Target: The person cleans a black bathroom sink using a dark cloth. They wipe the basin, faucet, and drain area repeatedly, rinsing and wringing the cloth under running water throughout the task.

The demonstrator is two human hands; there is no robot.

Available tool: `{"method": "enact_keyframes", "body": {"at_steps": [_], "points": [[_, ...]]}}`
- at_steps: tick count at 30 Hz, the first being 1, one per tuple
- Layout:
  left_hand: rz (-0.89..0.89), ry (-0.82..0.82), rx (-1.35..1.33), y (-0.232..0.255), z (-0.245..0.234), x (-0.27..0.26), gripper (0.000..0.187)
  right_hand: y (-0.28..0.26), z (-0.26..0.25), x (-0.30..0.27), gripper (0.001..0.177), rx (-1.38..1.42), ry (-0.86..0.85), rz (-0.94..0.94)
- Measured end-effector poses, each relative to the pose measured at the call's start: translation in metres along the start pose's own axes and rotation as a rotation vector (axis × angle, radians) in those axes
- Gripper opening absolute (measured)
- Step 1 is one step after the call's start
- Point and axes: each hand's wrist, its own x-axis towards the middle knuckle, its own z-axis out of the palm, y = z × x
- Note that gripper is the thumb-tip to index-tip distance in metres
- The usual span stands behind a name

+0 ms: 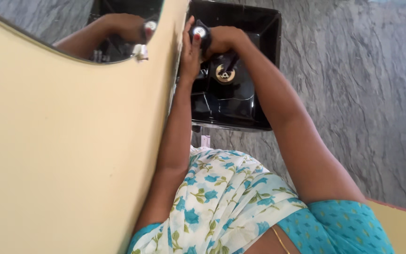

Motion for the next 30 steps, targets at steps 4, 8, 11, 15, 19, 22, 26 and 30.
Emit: {"method": "enact_keyframes", "body": {"at_steps": [4, 8, 11, 15, 19, 22, 26, 30], "points": [[0.016, -0.029, -0.048, -0.005, -0.002, 0.016, 0.082, 0.016, -0.021, 0.036, 0.045, 0.330, -0.384, 0.036], [0.016, -0.045, 0.003, 0.008, 0.011, 0.016, 0.084, 0.020, -0.029, 0.018, 0.044, 0.199, -0.240, 0.035], [0.006, -0.033, 0.010, 0.001, 0.015, 0.010, 0.082, 0.012, -0.014, -0.006, 0.040, -0.010, -0.049, 0.159], [0.043, -0.024, 0.021, -0.005, 0.015, 0.013, 0.079, 0.000, 0.004, -0.023, 0.046, -0.263, 0.100, 0.207], [0.048, -0.037, 0.041, -0.006, 0.013, 0.008, 0.078, 0.007, 0.037, -0.039, 0.064, -0.557, 0.670, -0.064], [-0.083, -0.049, 0.037, -0.004, 0.013, 0.011, 0.084, 0.025, 0.045, -0.041, 0.067, -0.333, 0.885, -0.109], [-0.095, -0.074, 0.070, -0.003, 0.012, 0.010, 0.087, 0.058, 0.044, -0.029, 0.053, 0.251, 0.768, -0.022], [-0.082, -0.083, 0.061, 0.003, 0.013, 0.009, 0.086, 0.087, 0.054, -0.009, 0.046, 1.143, 0.579, 0.045]]}}
